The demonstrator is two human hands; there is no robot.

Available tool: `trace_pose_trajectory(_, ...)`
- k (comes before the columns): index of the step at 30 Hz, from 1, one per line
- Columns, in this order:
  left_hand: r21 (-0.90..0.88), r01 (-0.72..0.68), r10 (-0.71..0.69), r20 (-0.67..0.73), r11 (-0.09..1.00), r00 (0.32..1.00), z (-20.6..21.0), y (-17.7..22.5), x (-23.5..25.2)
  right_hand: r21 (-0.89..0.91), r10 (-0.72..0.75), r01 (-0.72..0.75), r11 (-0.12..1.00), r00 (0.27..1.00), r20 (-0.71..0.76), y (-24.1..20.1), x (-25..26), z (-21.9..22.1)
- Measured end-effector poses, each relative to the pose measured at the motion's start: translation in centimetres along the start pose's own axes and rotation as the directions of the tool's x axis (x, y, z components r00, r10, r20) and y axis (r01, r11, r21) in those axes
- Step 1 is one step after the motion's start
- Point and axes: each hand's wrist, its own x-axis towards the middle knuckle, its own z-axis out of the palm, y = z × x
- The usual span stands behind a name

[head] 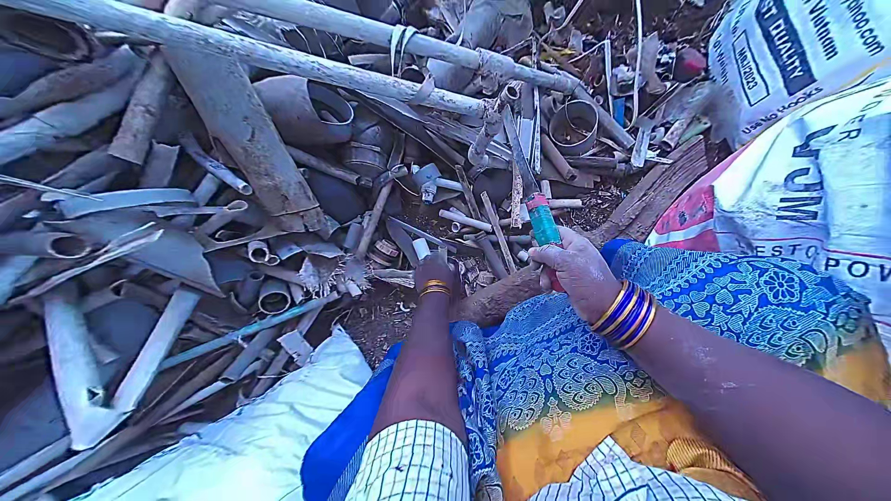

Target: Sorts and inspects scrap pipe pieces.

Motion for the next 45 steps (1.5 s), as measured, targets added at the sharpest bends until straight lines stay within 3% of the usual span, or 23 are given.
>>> trace_pose_trajectory(2,-0.287,-0.055,0.027,-0.101,0.956,0.995,-3.7,-1.0,-0.7,0.018,-0.1,0.101,0.995,0.994,-0.033,0.0,-0.3,0.0)
trace_pose_trajectory(3,-0.41,-0.15,0.079,-0.185,0.9,0.98,-5.5,-1.6,-1.4,0.0,-0.173,0.173,0.985,0.983,-0.055,0.2,-0.3,-0.2)
trace_pose_trajectory(5,-0.599,-0.387,0.154,-0.403,0.701,0.902,-7.9,-2.6,-3.8,-0.072,-0.249,0.245,0.967,0.967,-0.049,0.2,-0.9,-0.3)
trace_pose_trajectory(7,-0.692,-0.517,0.115,-0.54,0.503,0.834,-9.5,-2.7,-7.1,-0.153,-0.168,0.181,0.971,0.981,0.093,-0.2,-2.3,-0.3)
trace_pose_trajectory(9,-0.689,-0.608,0.038,-0.649,0.394,0.76,-10.2,-2.7,-9.9,-0.262,0.002,0.088,0.961,0.946,0.325,-0.3,-3.5,-0.1)
trace_pose_trajectory(11,-0.663,-0.591,-0.051,-0.684,0.459,0.728,-10.8,-2.9,-12.9,-0.287,-0.012,0.137,0.948,0.917,0.399,0.6,-4.4,0.1)
trace_pose_trajectory(13,-0.651,-0.432,-0.154,-0.645,0.624,0.749,-12.3,-3.5,-16.4,-0.252,-0.09,0.212,0.944,0.903,0.42,0.9,-5.4,0.2)
trace_pose_trajectory(15,-0.633,-0.258,-0.23,-0.583,0.729,0.78,-13.8,-4.8,-19.7,-0.268,-0.022,0.178,0.947,0.866,0.499,0.8,-6.3,0.1)
trace_pose_trajectory(17,-0.646,-0.156,-0.306,-0.543,0.747,0.782,-14.5,-6.8,-22.4,-0.276,0.019,0.146,0.95,0.856,0.517,1.6,-7.1,0.3)
trace_pose_trajectory(20,-0.724,-0.13,-0.41,-0.518,0.677,0.751,-15.0,-11.1,-26.2,-0.244,-0.07,0.162,0.956,0.936,0.346,2.4,-6.9,0.8)
trace_pose_trajectory(22,-0.757,-0.146,-0.481,-0.538,0.637,0.692,-15.1,-14.3,-29.3,-0.275,-0.121,0.19,0.943,0.961,0.25,2.8,-5.6,0.4)
trace_pose_trajectory(26,-0.741,-0.298,-0.61,-0.668,0.602,0.426,-15.8,-20.4,-37.5,-0.297,-0.177,0.206,0.933,0.977,0.12,3.7,-4.3,0.1)
trace_pose_trajectory(29,-0.596,-0.45,-0.649,-0.759,0.665,0.048,-16.3,-24.9,-42.7,-0.349,-0.207,0.238,0.906,0.97,0.125,4.4,-4.2,-0.3)
trace_pose_trajectory(32,-0.498,-0.382,-0.617,-0.717,0.779,-0.323,-16.9,-28.2,-48.0,-0.406,-0.22,0.263,0.875,0.964,0.151,4.5,-4.6,-0.6)
trace_pose_trajectory(33,-0.519,-0.304,-0.601,-0.687,0.799,-0.408,-17.1,-29.5,-49.4,-0.416,-0.23,0.272,0.868,0.962,0.148,4.5,-4.6,-0.6)
trace_pose_trajectory(34,-0.58,-0.217,-0.609,-0.661,0.785,-0.438,-17.2,-30.9,-50.4,-0.432,-0.245,0.283,0.857,0.959,0.143,4.5,-4.6,-0.8)
trace_pose_trajectory(35,-0.657,-0.146,-0.653,-0.647,0.739,-0.394,-17.2,-32.1,-51.3,-0.45,-0.255,0.293,0.844,0.956,0.143,4.5,-4.6,-1.0)
trace_pose_trajectory(38,-0.834,0.006,-0.834,-0.552,0.552,0.005,-17.0,-35.9,-51.8,-0.455,-0.267,0.295,0.84,0.955,0.128,4.3,-4.8,-1.3)
trace_pose_trajectory(41,-0.848,0.115,-0.838,-0.474,0.517,0.271,-15.4,-39.6,-49.3,-0.443,-0.24,0.262,0.857,0.965,0.105,4.2,-4.7,-1.4)
trace_pose_trajectory(43,-0.813,0.188,-0.817,-0.479,0.551,0.321,-15.1,-38.4,-48.8,-0.438,-0.241,0.261,0.86,0.965,0.102,4.1,-4.8,-1.4)
trace_pose_trajectory(45,-0.779,0.193,-0.793,-0.535,0.597,0.292,-15.4,-35.9,-48.4,-0.426,-0.231,0.259,0.867,0.966,0.116,3.9,-4.8,-1.1)
